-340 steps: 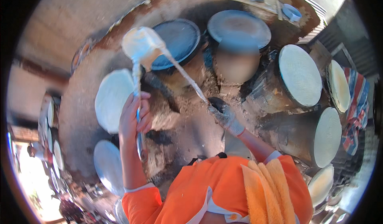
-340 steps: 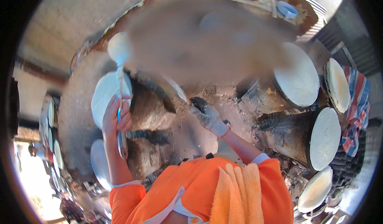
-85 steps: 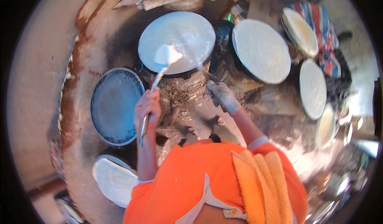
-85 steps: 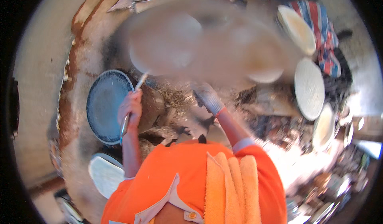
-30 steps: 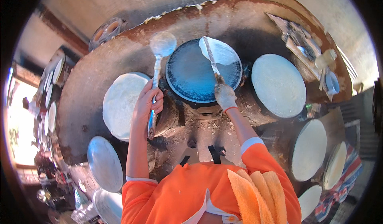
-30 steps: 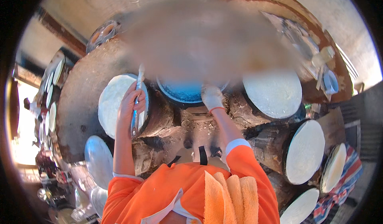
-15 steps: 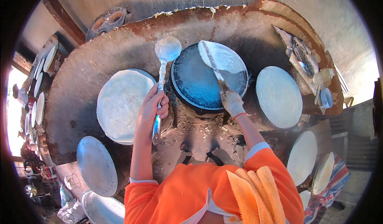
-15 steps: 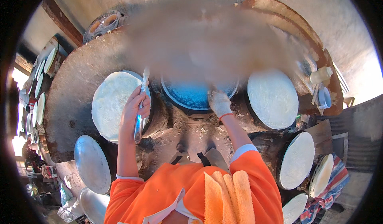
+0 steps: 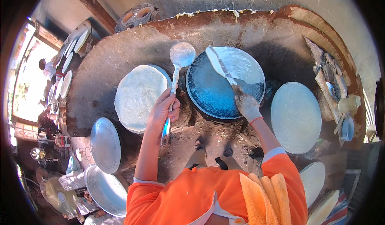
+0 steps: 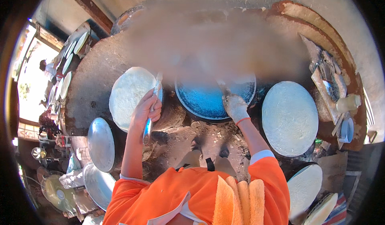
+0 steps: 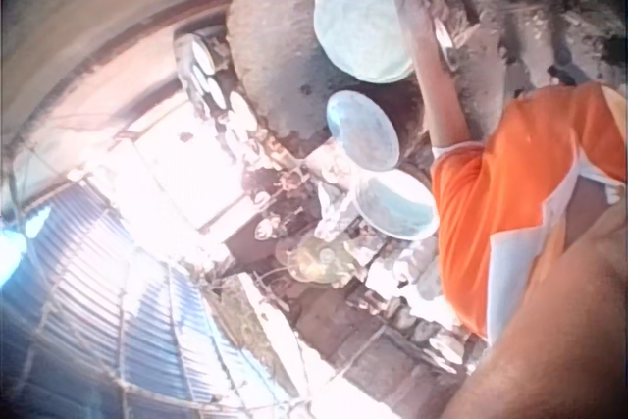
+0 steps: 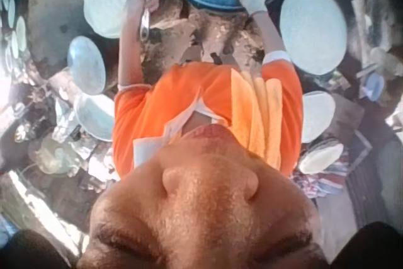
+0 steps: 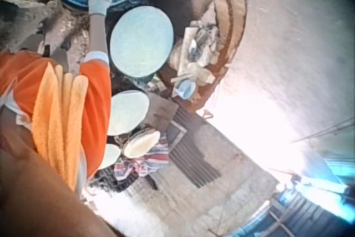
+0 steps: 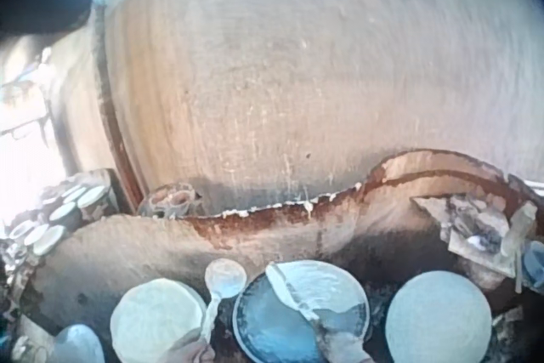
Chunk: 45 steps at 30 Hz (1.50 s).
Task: The person ladles batter onto multiple hot griddles and spreads it into thin, round crepes. They flip the crepes with a spatula and remove finished ones, placing them into a stack while continuing to cook new batches.
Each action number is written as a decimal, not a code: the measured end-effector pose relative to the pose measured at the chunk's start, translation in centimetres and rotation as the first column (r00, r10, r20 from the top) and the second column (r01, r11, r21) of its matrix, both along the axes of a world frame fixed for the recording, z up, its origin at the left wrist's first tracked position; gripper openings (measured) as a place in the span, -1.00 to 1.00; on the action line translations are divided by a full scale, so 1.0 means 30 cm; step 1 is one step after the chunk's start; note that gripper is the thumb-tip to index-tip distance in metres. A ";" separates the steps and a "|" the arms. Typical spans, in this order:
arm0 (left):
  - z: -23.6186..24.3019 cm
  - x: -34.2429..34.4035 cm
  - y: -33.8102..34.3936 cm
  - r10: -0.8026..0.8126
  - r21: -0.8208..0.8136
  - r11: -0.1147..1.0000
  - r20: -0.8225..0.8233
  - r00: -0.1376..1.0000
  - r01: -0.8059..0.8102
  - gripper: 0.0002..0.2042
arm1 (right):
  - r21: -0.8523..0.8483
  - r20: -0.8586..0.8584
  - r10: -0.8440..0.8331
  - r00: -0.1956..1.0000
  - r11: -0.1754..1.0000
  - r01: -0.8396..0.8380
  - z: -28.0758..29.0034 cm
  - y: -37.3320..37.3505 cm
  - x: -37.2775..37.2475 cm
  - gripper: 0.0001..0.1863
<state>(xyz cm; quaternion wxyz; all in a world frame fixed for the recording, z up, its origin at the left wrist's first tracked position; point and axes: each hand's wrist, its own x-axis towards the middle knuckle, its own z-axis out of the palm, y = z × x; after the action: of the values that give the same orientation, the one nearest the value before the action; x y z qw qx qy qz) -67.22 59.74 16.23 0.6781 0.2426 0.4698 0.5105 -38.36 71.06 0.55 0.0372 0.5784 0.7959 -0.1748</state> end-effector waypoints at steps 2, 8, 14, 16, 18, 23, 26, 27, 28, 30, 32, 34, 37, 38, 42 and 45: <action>-0.028 -0.009 0.027 -0.010 -0.002 1.000 -0.024 1.000 0.010 -0.80 | -0.070 0.013 -0.009 1.000 0.998 0.010 0.068 -0.069 -0.047 -0.52; -0.098 -0.060 0.142 -0.040 0.011 0.999 -0.032 0.999 0.041 -0.79 | 0.061 0.168 -0.014 0.986 0.998 0.003 0.115 -0.053 0.068 -0.51; -0.195 -0.101 0.252 -0.057 0.001 0.998 -0.129 0.990 0.057 -0.82 | -0.081 0.125 -0.043 0.991 0.995 0.053 0.130 -0.043 -0.099 -0.52; -0.199 -0.117 0.264 -0.087 -0.039 0.996 -0.201 0.976 0.081 -0.83 | 0.055 -0.098 0.070 0.993 0.996 -0.064 0.115 -0.135 -0.056 -0.52; -0.201 -0.122 0.310 -0.135 -0.072 0.990 -0.252 0.958 0.121 -0.87 | 0.080 -0.006 0.124 0.992 0.989 -0.123 0.063 -0.160 0.032 -0.52; -0.320 -0.001 0.529 -0.017 0.167 0.978 -0.527 0.850 0.123 -0.87 | -0.193 -0.033 -0.040 0.999 0.981 0.033 0.155 -0.087 -0.082 -0.50; -0.434 0.031 0.404 0.121 0.284 0.939 -0.802 0.585 0.193 -0.68 | 0.131 -0.449 0.048 0.892 0.991 0.013 0.136 -0.239 0.000 -0.55; -0.406 0.039 0.315 0.249 0.359 0.889 -0.900 0.358 0.283 -0.62 | 0.250 -0.534 0.137 0.835 0.968 0.001 0.082 -0.276 0.038 -0.55; -0.456 0.007 0.251 0.260 0.327 0.885 -0.937 0.233 0.331 -0.60 | 0.170 -0.601 0.009 0.799 0.979 0.117 0.023 -0.284 0.050 -0.56; -0.483 -0.042 0.113 0.179 0.157 0.918 -0.983 -0.028 0.365 -0.57 | -0.133 -0.684 -0.181 0.707 0.983 0.123 0.023 -0.255 0.031 -0.57; -0.446 -0.041 -0.005 -0.017 -0.091 0.959 -0.964 -0.264 0.270 -0.53 | 0.025 -0.611 0.076 0.788 0.997 -0.077 -0.062 -0.185 0.079 -0.58; -0.426 -0.041 -0.085 -0.079 -0.147 0.965 -0.952 -0.295 0.217 -0.50 | 0.130 -0.327 0.304 0.895 0.952 -0.276 0.032 -0.098 0.088 -0.59; -0.425 -0.002 -0.216 -0.035 -0.098 0.978 -0.947 -0.319 0.183 -0.49 | -0.257 -0.400 -0.120 0.909 0.966 0.014 0.249 -0.109 -0.018 -0.63; -0.402 0.032 -0.249 -0.089 -0.142 0.977 -0.950 -0.300 0.159 -0.49 | -0.202 -0.393 -0.053 0.918 0.979 -0.030 0.169 -0.131 -0.027 -0.63; -0.440 0.006 -0.403 0.050 0.044 0.968 -0.999 -0.017 0.248 -0.50 | -0.081 -0.676 -0.026 0.736 0.996 -0.039 -0.139 -0.304 0.054 -0.65; -0.376 -0.019 -0.375 0.085 0.135 0.982 -0.940 0.330 0.131 -0.52 | -0.603 -0.786 -0.581 -0.212 0.796 0.057 -0.231 -0.418 0.077 -0.68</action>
<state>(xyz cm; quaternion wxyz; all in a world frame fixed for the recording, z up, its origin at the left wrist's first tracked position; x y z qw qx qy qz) -67.79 48.48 4.96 0.2618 0.5621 0.7217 0.3075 -36.06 58.53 -6.39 -0.5031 0.4245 0.3217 -0.6806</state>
